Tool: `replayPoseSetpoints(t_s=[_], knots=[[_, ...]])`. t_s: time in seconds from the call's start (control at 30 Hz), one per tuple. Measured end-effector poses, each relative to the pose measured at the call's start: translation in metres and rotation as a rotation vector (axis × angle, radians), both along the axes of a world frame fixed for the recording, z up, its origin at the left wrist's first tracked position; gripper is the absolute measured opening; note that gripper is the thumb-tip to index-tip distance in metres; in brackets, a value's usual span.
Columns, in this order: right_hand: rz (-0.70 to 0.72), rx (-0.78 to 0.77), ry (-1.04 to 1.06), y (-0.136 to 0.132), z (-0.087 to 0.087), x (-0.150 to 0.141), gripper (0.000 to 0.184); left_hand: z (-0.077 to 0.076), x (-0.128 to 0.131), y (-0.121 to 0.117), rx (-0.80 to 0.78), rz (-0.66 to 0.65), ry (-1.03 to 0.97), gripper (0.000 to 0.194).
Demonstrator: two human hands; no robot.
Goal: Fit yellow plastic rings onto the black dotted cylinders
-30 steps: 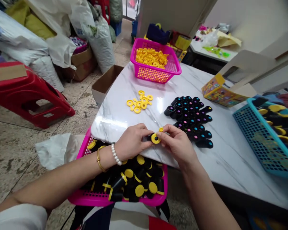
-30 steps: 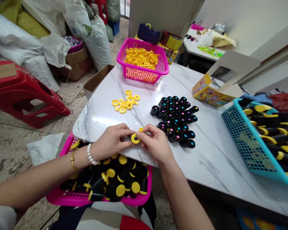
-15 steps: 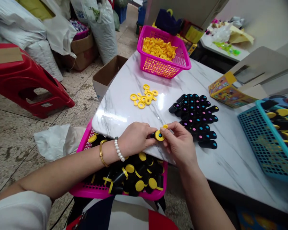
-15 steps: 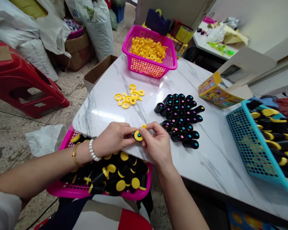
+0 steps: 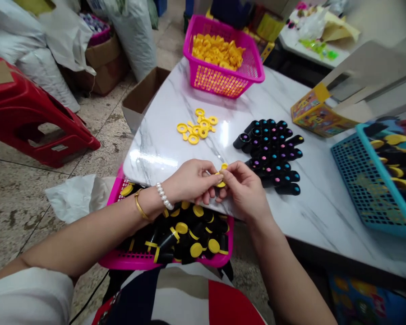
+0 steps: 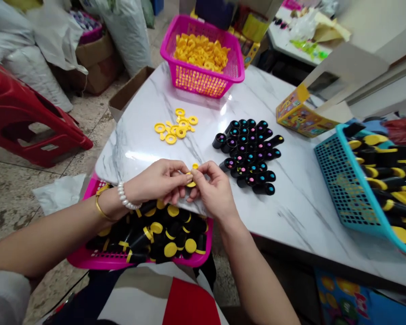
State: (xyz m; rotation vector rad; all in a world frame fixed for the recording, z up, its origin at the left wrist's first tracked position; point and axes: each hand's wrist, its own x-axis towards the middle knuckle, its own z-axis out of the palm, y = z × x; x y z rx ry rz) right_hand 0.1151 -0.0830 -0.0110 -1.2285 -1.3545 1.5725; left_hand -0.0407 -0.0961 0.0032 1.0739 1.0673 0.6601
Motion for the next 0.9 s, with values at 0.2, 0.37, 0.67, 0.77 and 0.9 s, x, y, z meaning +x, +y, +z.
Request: replayPoseSetpoints(t_s=[0.2, 0.37, 0.67, 0.77, 0.9], knots=[[0.018, 0.045, -0.036, -0.003, 0.002, 0.0, 0.029, -0.004, -0.001, 0.006, -0.065, 0.001, -0.071, 0.023], [-0.021, 0.119, 0.002, -0.007, -0.004, -0.005, 0.03, -0.012, 0.001, -0.005, 0.13, 0.034, 0.06, 0.024], [-0.161, 0.085, 0.007, -0.01, -0.007, -0.002, 0.037, -0.028, 0.006, -0.033, 0.885, 0.267, 0.606, 0.026], [-0.163, 0.027, -0.037, -0.002, -0.001, 0.007, 0.04, -0.033, 0.005, -0.031, 0.945, 0.197, 0.648, 0.03], [0.14, -0.145, -0.036, 0.01, 0.012, 0.016, 0.03, -0.034, 0.002, -0.031, 0.952, 0.115, 0.66, 0.031]])
